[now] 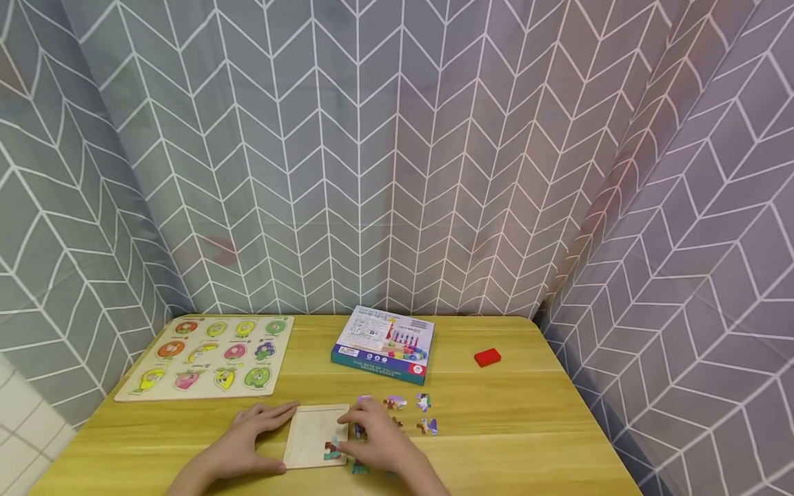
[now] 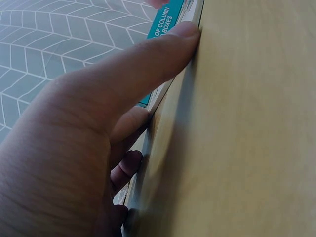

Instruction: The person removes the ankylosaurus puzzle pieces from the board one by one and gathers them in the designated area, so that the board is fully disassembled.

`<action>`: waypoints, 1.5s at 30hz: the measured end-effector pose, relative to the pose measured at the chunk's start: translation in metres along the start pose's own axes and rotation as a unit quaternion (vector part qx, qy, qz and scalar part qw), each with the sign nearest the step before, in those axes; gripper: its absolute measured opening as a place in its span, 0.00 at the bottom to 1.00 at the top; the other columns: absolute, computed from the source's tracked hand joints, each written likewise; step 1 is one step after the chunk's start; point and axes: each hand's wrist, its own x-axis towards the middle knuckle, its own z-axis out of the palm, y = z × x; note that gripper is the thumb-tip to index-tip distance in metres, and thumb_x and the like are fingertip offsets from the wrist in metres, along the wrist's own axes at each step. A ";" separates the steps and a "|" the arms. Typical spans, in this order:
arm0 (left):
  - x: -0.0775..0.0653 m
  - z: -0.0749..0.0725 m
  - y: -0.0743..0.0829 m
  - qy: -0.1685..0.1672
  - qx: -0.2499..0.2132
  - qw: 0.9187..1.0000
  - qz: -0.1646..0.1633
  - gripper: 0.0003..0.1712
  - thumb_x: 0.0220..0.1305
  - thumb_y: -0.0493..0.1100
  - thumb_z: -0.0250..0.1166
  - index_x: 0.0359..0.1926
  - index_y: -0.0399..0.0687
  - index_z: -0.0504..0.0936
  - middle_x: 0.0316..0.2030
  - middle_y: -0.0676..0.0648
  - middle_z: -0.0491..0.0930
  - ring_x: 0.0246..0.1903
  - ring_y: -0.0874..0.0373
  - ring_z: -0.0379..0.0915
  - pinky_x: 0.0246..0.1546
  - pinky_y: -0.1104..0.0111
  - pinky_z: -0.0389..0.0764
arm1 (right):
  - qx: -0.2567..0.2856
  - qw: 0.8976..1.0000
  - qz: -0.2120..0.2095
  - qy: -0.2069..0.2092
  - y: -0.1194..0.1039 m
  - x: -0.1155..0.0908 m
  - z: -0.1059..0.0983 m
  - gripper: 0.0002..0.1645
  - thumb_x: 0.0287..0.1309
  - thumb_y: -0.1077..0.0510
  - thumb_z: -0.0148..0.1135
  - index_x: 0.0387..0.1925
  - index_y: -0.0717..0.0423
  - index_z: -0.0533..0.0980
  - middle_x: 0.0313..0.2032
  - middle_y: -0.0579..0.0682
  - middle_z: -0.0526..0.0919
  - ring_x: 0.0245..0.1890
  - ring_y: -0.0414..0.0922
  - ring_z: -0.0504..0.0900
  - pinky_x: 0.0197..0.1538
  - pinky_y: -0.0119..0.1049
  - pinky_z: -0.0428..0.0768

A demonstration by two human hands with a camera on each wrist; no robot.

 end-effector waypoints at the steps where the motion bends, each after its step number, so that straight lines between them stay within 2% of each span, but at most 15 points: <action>1: 0.000 0.000 0.000 0.000 0.000 1.000 0.000 0.59 0.47 0.76 0.78 0.78 0.60 0.73 0.74 0.57 0.73 0.58 0.61 0.64 0.55 0.55 0.63 | -0.010 1.000 -0.002 -0.003 -0.001 0.000 0.002 0.21 0.67 0.47 0.74 0.56 0.51 0.85 0.52 0.42 0.81 0.51 0.36 0.75 0.54 0.35 0.78; 6: 0.000 -0.002 0.001 -0.002 -0.001 1.000 -0.001 0.59 0.47 0.75 0.77 0.78 0.60 0.73 0.75 0.57 0.72 0.58 0.61 0.64 0.56 0.53 0.63 | -0.055 0.998 -0.004 -0.016 -0.007 0.002 0.009 0.23 0.65 0.45 0.74 0.56 0.50 0.85 0.50 0.40 0.79 0.50 0.34 0.71 0.54 0.33 0.77; 13: -0.001 -0.002 0.003 0.000 -0.003 1.000 0.001 0.58 0.47 0.75 0.78 0.77 0.60 0.73 0.75 0.57 0.73 0.57 0.62 0.64 0.55 0.55 0.62 | -0.101 0.995 -0.002 -0.018 -0.008 0.003 0.018 0.18 0.65 0.45 0.75 0.52 0.46 0.87 0.48 0.37 0.78 0.50 0.34 0.71 0.57 0.33 0.76; 26: -0.001 -0.003 0.003 0.007 0.004 1.000 0.012 0.58 0.47 0.74 0.79 0.77 0.58 0.74 0.74 0.55 0.74 0.57 0.61 0.65 0.54 0.57 0.63 | -0.088 0.996 0.005 -0.012 -0.008 0.002 0.020 0.16 0.64 0.46 0.76 0.50 0.45 0.87 0.49 0.37 0.78 0.51 0.35 0.73 0.58 0.35 0.77; 34: -0.002 -0.004 0.004 0.007 0.011 1.000 0.018 0.58 0.47 0.73 0.79 0.77 0.57 0.74 0.74 0.55 0.73 0.56 0.62 0.65 0.52 0.59 0.63 | -0.074 0.997 0.022 -0.010 -0.007 0.001 0.022 0.17 0.63 0.47 0.76 0.50 0.44 0.84 0.52 0.38 0.79 0.54 0.35 0.74 0.61 0.37 0.78; 45: -0.001 -0.004 0.004 -0.001 -0.001 1.000 0.003 0.58 0.47 0.74 0.79 0.77 0.58 0.74 0.75 0.56 0.72 0.58 0.61 0.64 0.54 0.56 0.62 | -0.053 0.998 0.011 -0.007 -0.007 0.000 0.018 0.15 0.65 0.50 0.76 0.51 0.44 0.84 0.48 0.35 0.83 0.47 0.31 0.73 0.55 0.33 0.77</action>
